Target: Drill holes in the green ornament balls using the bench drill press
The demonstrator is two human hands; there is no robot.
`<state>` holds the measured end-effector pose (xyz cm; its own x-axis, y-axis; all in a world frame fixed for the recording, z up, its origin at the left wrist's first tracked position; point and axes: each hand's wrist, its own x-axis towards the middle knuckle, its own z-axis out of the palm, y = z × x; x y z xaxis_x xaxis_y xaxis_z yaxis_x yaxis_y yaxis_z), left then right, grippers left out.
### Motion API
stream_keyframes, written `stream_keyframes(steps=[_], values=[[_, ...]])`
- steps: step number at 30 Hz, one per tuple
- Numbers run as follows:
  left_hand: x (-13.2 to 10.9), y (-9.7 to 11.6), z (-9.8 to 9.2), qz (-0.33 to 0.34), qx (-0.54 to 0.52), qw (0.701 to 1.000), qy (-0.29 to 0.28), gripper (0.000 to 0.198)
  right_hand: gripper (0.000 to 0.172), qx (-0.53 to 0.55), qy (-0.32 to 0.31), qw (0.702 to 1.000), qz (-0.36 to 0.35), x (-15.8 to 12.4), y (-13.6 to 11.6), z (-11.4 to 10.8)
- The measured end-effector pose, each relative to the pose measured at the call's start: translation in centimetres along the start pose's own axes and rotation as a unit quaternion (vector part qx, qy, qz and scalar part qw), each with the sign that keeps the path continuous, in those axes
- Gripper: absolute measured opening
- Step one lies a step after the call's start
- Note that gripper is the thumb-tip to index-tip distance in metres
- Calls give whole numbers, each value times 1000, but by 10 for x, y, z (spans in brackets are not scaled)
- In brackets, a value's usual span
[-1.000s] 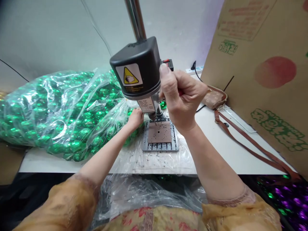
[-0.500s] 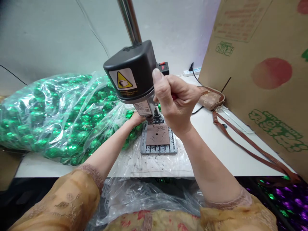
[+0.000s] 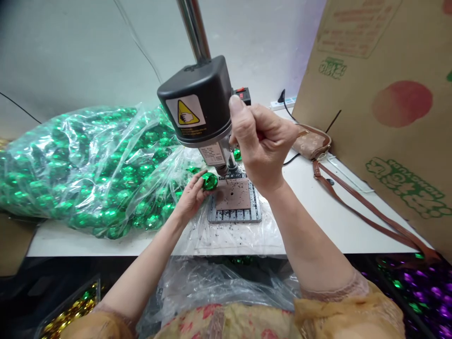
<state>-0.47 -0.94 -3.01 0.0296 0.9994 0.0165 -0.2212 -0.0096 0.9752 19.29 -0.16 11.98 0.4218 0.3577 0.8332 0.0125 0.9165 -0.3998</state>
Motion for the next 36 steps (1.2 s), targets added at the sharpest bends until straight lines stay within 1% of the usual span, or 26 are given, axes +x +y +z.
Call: stream_keyframes(steps=[3, 5, 7, 9, 11, 13, 15, 17, 19, 21, 23, 25, 29, 36], values=[[-2, -1, 3, -43, -60, 997, 7, 48, 50, -45, -3, 999, -3, -1, 1, -1], [-3, -2, 5, -77, -107, 991, 10, 38, 51, -58, -7, 998, -9, -1, 2, -1], [-3, -2, 8, -118, -134, 984, 1, 29, 51, -52, -10, 999, -9, -1, 2, -1], [-2, -2, 11, -161, -139, 977, -23, 31, 51, -45, -8, 999, -9, -1, 3, -1], [-2, -2, 13, -178, -137, 974, -37, 34, 49, -27, -9, 999, -16, -1, 2, -2], [-2, -1, 15, -167, -134, 976, -31, 37, 46, -2, -11, 1000, -20, -1, 2, -2], [-4, 0, 15, -145, -112, 983, -22, 48, 45, 7, -16, 1000, -19, -1, 1, -3], [-7, 0, 15, -114, -49, 992, -21, 60, 45, 5, -17, 1000, -15, -1, 1, -4], [-10, -1, 13, -70, 30, 997, -17, 67, 44, 7, -15, 1000, -16, -2, 0, -4], [-11, -3, 11, -34, 87, 996, -8, 66, 44, 7, -14, 1000, -14, -2, 0, -4], [-11, -5, 9, -16, 117, 993, -7, 61, 44, 7, -17, 1000, -14, -2, 0, -4], [-10, -6, 9, -10, 140, 990, -19, 59, 45, 1, -19, 1000, -12, -2, 0, -4], [-7, -8, 11, -16, 156, 986, -57, 63, 46, -20, -17, 1000, -11, -1, -1, -4], [0, -13, 17, -19, 174, 982, -69, 62, 44, -9, -21, 1000, -21, -1, -1, -5]])
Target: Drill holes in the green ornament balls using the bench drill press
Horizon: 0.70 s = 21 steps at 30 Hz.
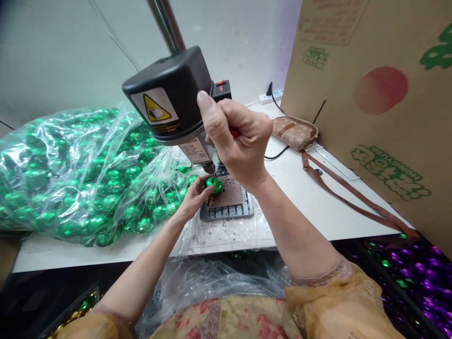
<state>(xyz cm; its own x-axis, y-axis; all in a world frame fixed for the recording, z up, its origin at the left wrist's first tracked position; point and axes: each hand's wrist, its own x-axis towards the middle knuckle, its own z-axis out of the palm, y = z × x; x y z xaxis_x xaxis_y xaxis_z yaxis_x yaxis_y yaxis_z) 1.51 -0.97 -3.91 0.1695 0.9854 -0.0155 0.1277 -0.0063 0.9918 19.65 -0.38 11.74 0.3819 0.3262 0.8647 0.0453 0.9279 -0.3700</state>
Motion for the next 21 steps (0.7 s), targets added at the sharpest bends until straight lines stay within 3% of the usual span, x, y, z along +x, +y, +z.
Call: stream_keyframes(steps=[12, 21], values=[[3, -11, 17, 74, 183, 980, 37, 58, 43, -4, 2, 1000, -10, 1, -1, 0], [1, -12, 19, 99, 190, 975, 53, 56, 46, -4, -16, 999, -48, -9, 1, -4]])
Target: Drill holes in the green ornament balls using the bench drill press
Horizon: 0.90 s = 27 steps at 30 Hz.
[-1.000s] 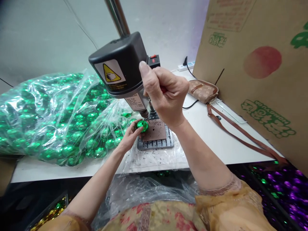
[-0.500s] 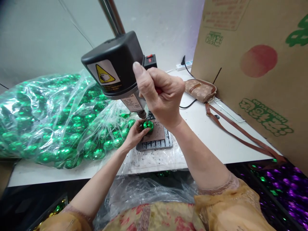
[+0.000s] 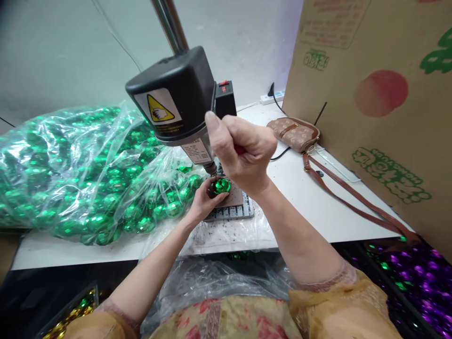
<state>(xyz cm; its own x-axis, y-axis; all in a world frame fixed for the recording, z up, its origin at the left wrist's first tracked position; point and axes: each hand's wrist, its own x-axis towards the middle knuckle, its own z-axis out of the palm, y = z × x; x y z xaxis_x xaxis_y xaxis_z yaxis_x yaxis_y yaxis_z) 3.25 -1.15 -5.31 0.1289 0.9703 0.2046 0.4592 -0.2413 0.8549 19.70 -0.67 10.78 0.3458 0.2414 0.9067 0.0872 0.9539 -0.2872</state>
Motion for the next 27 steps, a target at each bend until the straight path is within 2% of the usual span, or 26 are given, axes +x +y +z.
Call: stream_keyframes(steps=[8, 13, 17, 27], values=[[0, 1, 1, 5, -4, 1000, 5, 56, 48, -16, 29, 999, -42, -15, 11, -2], [0, -2, 1, 6, 17, 1000, 0, 57, 50, -23, 38, 998, -43, -20, 15, -3], [-1, 0, 0, 6, 30, 1000, 4, 57, 47, 5, 32, 996, -80, -24, 18, -5], [-2, 0, 1, 4, 22, 1000, 13, 57, 44, 7, 24, 994, -109, -30, 23, -8]])
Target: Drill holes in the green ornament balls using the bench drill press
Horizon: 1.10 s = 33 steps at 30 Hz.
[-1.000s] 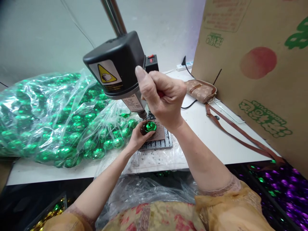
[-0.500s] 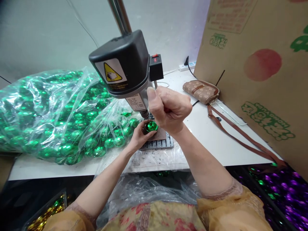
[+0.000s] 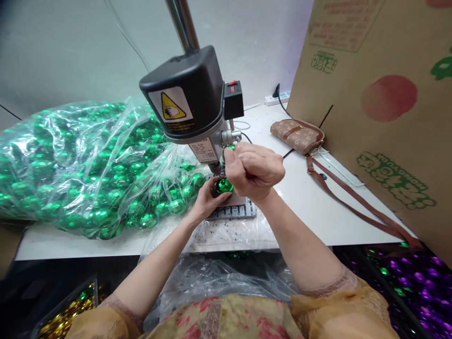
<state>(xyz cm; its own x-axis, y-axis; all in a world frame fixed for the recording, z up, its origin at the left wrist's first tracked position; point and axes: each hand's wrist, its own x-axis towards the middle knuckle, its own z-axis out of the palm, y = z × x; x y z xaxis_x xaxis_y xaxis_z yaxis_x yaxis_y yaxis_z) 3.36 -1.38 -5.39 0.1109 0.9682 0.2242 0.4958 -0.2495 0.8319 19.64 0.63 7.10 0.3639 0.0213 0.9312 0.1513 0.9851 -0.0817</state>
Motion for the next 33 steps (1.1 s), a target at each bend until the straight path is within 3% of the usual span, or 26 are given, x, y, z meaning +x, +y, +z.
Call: stream_keyframes(steps=[10, 13, 15, 18, 20, 24, 26, 27, 29, 31, 33], values=[[0, -1, 2, -1, -27, 1000, 8, 55, 46, 23, -23, 999, -9, -6, -2, -5], [0, 4, 2, -16, -31, 999, 9, 55, 43, 8, -2, 999, 51, 15, -11, 5], [-3, 10, 2, -28, -40, 999, 21, 51, 42, -18, 9, 989, 147, 32, -16, 13], [-21, 23, 1, -26, -36, 998, 52, 44, 46, -35, 1, 982, 185, 50, -19, 20], [-45, 33, 1, -2, -23, 1000, 17, 43, 47, -42, -5, 981, 187, 53, -17, 21], [-97, 44, -4, 82, 12, 981, -177, 50, 47, -56, -17, 981, 184, 50, -14, 18], [-106, 43, -11, 111, 19, 970, -217, 58, 47, -50, -13, 982, 183, 48, -13, 18], [-102, 41, -16, 117, 19, 971, -207, 56, 47, -42, -9, 982, 183, 47, -13, 18], [-77, 33, -28, 114, 37, 983, -136, 37, 46, -14, 3, 985, 174, 47, -11, 19], [-32, 22, -39, 96, 101, 990, -30, 20, 46, 2, 13, 987, 163, 46, -9, 20], [22, 10, -47, 63, 188, 980, 27, 20, 46, -20, 13, 987, 160, 45, -8, 20]])
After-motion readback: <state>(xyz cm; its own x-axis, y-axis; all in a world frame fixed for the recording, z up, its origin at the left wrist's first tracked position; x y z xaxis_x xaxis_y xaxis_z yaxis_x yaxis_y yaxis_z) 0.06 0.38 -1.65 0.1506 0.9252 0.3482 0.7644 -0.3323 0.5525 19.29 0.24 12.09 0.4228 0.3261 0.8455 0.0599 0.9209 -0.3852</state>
